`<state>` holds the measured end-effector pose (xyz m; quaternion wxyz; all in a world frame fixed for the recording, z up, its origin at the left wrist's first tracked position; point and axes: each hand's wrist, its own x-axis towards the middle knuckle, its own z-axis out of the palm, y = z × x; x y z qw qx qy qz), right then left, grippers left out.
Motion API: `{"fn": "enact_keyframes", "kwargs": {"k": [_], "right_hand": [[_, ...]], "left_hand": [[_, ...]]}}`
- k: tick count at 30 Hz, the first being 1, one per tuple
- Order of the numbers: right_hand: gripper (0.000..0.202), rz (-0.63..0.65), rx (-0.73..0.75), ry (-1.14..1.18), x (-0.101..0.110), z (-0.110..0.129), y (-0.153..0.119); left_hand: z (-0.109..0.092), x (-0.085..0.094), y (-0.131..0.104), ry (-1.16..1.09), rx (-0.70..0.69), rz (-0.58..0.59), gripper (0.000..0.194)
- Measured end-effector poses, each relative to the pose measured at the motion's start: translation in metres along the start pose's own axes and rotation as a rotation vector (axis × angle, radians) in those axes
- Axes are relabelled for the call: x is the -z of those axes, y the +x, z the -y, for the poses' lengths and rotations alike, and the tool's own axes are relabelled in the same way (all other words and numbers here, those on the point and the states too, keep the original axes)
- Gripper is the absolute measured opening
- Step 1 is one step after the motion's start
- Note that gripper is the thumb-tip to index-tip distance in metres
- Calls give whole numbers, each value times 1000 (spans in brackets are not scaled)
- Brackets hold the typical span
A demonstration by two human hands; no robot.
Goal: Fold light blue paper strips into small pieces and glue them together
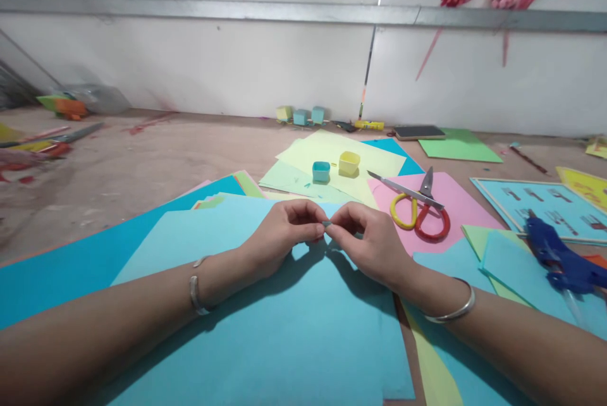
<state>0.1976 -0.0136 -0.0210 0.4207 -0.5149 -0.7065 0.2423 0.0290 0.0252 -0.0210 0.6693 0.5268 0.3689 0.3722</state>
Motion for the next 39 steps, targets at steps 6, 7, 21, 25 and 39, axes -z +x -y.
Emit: {"fn": "enact_keyframes", "kwargs": {"k": [6, 7, 21, 25, 39], "right_hand": [[4, 5, 54, 148, -3, -4, 1], [4, 10, 54, 170, -3, -4, 1], [12, 37, 192, 50, -2, -9, 1], [14, 22, 231, 3, -2, -8, 0], [7, 35, 190, -113, -1, -11, 0]], "left_hand": [[0, -1, 0, -32, -38, 41, 13], [0, -1, 0, -30, -36, 48, 12], [1, -1, 0, -5, -24, 124, 11], [2, 0, 0, 21, -24, 135, 12], [4, 0, -3, 315, -316, -6, 13]]}}
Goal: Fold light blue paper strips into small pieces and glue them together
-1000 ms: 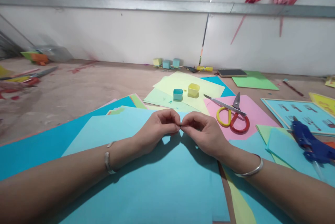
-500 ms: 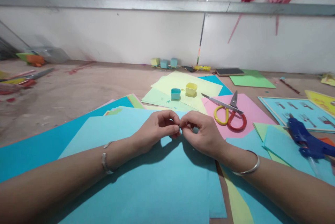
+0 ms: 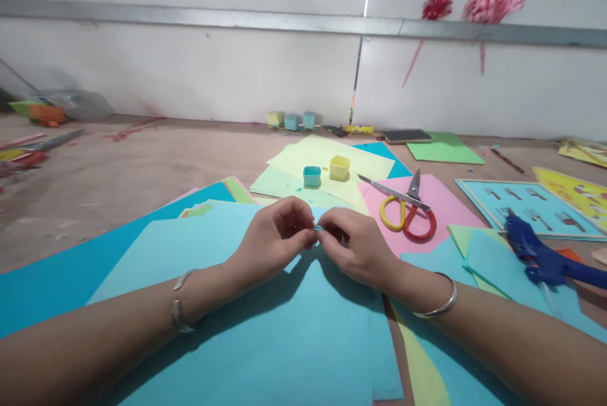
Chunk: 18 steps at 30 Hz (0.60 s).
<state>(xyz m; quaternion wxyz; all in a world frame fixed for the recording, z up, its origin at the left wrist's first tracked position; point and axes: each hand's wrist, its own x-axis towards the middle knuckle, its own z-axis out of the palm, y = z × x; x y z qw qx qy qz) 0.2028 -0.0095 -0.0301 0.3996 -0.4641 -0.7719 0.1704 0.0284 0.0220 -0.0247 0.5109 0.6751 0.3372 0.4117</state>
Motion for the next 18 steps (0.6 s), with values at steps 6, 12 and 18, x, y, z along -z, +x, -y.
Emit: {"fn": "enact_keyframes", "kwargs": {"k": [6, 12, 18], "right_hand": [[14, -56, 4, -87, 1, 7, -3], [11, 0, -194, 26, -1, 8, -4], [16, 46, -135, 136, 9, 12, 0]], "left_hand": [[-1, -3, 0, -68, 79, 67, 12], [-3, -3, 4, -176, 221, 32, 4], [-5, 3, 5, -428, 406, 182, 18]]}}
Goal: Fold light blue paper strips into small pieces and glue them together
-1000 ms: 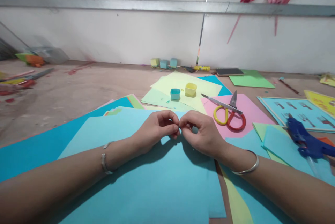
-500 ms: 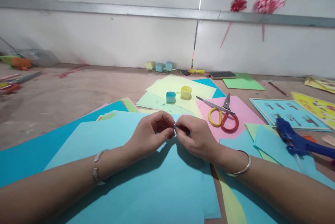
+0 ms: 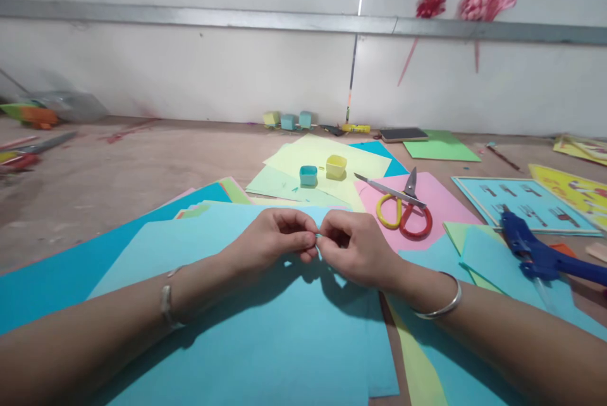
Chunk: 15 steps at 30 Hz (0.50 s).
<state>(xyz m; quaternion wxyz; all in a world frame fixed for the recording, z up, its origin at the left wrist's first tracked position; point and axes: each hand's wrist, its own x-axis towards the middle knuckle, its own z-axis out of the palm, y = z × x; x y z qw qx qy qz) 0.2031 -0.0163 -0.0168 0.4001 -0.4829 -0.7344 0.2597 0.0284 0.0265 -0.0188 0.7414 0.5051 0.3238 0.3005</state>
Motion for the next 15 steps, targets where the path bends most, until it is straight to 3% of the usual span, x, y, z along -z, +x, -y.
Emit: {"fn": "enact_keyframes", "kwargs": {"k": [4, 7, 9, 11, 13, 15], "right_hand": [[14, 162, -127, 277, 8, -1, 1], [13, 189, -211, 540, 8, -5, 3], [15, 78, -204, 566, 6, -9, 7], [18, -78, -168, 426, 5, -13, 12], [20, -194, -146, 272, 5, -16, 16], [22, -258, -142, 216, 6, -20, 18]], "left_hand": [[1, 2, 0, -141, 167, 123, 36], [1, 0, -1, -164, 87, 121, 37], [1, -1, 0, -137, -78, -17, 31], [1, -1, 2, -36, -224, -224, 21], [1, 1, 6, 102, -285, -392, 12], [3, 4, 8, 258, -318, -481, 10]]}}
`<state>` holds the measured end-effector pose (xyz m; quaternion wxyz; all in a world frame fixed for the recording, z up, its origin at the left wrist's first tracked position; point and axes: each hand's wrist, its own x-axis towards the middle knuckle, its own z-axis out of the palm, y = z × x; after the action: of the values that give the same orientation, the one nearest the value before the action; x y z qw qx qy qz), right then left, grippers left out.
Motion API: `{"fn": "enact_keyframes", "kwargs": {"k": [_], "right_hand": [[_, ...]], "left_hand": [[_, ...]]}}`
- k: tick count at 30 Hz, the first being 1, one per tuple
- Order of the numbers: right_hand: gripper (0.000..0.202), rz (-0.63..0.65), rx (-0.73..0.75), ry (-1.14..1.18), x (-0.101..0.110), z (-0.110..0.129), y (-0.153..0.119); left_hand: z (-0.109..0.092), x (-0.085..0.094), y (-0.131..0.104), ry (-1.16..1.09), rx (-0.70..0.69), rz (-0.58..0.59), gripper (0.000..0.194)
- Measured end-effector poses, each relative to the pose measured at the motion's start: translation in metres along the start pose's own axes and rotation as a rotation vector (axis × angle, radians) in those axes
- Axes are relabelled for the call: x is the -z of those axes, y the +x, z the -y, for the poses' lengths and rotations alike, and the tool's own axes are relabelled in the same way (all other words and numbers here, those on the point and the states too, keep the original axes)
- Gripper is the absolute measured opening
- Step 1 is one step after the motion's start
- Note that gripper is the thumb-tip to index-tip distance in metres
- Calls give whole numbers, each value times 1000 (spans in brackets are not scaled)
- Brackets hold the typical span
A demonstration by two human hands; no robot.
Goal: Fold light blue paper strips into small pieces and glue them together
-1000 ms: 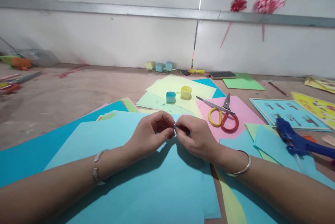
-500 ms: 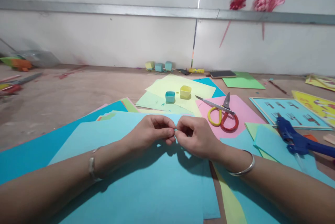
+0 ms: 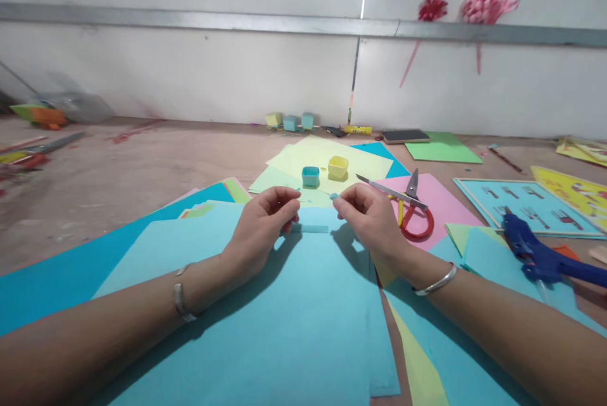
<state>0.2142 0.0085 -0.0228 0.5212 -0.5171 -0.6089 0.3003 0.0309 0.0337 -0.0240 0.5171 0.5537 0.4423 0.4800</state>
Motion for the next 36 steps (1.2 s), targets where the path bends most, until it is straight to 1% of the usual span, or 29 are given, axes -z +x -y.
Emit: {"fn": "enact_keyframes", "kwargs": {"k": [2, 3, 5, 7, 9, 12, 16, 19, 21, 23, 25, 27, 29, 31, 34, 36], "right_hand": [[22, -22, -21, 7, 0, -4, 1], [20, -30, -40, 6, 0, -6, 2], [18, -53, -80, 0, -2, -11, 2], [21, -85, -99, -12, -3, -16, 3], [22, -113, -97, -33, -3, -19, 3], [18, -130, -86, -69, -3, -17, 2], [11, -119, -69, -88, -2, -10, 0], [11, -119, -55, -90, -2, -9, 0], [11, -111, -48, -82, -1, -10, 0], [13, -81, -47, -65, 0, -10, 0], [16, -23, -48, -47, 0, -8, -2], [19, 58, -40, -42, 0, -5, -4], [20, 130, -23, -54, 0, -1, -6], [17, 173, -7, -73, -1, 1, -8], [13, 196, 0, -88, -2, 0, -8], [15, 214, -7, -83, -3, 0, -8]], "left_hand": [[3, 1, 1, 197, -120, 0, 15], [5, 2, 0, 326, -202, 24, 20], [8, 3, -2, 616, -370, 105, 29], [9, 4, -6, 868, -470, 202, 30], [8, 4, -9, 1022, -482, 267, 22], [4, 4, -11, 1104, -448, 318, 11], [1, 3, -11, 1170, -471, 364, 11], [1, 2, -12, 1215, -493, 361, 14], [2, 2, -15, 1186, -488, 335, 16], [0, 2, -17, 1095, -447, 309, 15], [-3, 2, -18, 941, -373, 287, 10], [-6, 2, -18, 727, -257, 287, 8], [-7, 0, -17, 499, -123, 308, 10], [-7, -2, -16, 331, -20, 349, 10], [-3, -4, -14, 223, 35, 398, 4], [0, -4, -14, 190, 51, 413, 10]]}}
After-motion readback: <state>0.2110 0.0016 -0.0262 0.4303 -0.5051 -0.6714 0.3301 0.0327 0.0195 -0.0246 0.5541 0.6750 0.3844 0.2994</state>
